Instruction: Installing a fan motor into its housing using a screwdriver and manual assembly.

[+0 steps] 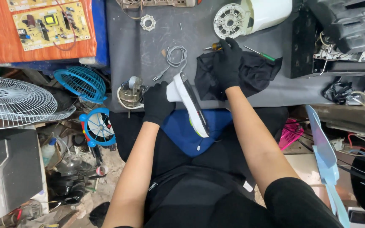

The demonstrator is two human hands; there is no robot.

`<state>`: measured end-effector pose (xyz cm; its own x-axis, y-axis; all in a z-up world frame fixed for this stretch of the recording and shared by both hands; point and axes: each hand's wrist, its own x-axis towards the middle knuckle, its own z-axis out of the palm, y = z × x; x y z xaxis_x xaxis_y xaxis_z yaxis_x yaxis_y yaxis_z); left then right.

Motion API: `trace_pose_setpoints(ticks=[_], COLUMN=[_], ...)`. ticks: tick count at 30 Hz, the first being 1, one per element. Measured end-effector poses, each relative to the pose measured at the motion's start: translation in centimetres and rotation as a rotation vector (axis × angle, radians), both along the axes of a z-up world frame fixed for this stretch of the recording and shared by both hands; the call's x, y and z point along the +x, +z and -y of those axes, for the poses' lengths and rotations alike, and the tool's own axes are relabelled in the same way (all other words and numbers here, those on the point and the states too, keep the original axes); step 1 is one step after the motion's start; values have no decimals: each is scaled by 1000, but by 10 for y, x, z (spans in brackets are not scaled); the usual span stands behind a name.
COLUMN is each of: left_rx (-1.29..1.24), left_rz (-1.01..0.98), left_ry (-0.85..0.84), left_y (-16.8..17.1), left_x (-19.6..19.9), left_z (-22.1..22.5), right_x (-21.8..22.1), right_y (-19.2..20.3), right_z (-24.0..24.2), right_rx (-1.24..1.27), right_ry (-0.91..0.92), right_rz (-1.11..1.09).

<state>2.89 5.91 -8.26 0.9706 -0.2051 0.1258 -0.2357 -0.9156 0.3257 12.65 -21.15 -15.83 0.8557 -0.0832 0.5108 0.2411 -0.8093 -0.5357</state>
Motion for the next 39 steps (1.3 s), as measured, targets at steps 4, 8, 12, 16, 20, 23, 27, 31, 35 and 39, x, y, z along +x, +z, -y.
trace_pose_setpoints(ticks=[4,8,12,16,20,23,27,31,35,39], left_rx=[-17,27,38,70,49,41,52,63,69,140], left_rz=[17,-84,-143,-179,-193,-212,-196,-187,-231,-207], left_ry=[-1,19,37,58,53,53,35,34,58,-20], left_y=[-5,12,8,-4,11,30,28,39,23,12], left_x=[-1,-3,-2,-8,-4,-18,-13,-16,-7,-7], left_z=[0,1,-1,-4,1,1,2,7,-6,2], right_x=[4,4,5,-1,0,-8,-3,-6,-2,-12], right_y=[-4,-2,12,15,24,18,17,20,18,16], right_z=[-1,-4,-6,-11,-11,-15,-13,-8,-11,-9], right_rx=[36,-29,-115,-80,-41,-8,75,125,176,169], right_ry=[-50,-124,-152,-100,-107,-100,-104,-128,-114,-154], right_rz=[-52,-222,-293,-267,-230,-270,-308,-335,-281,-129])
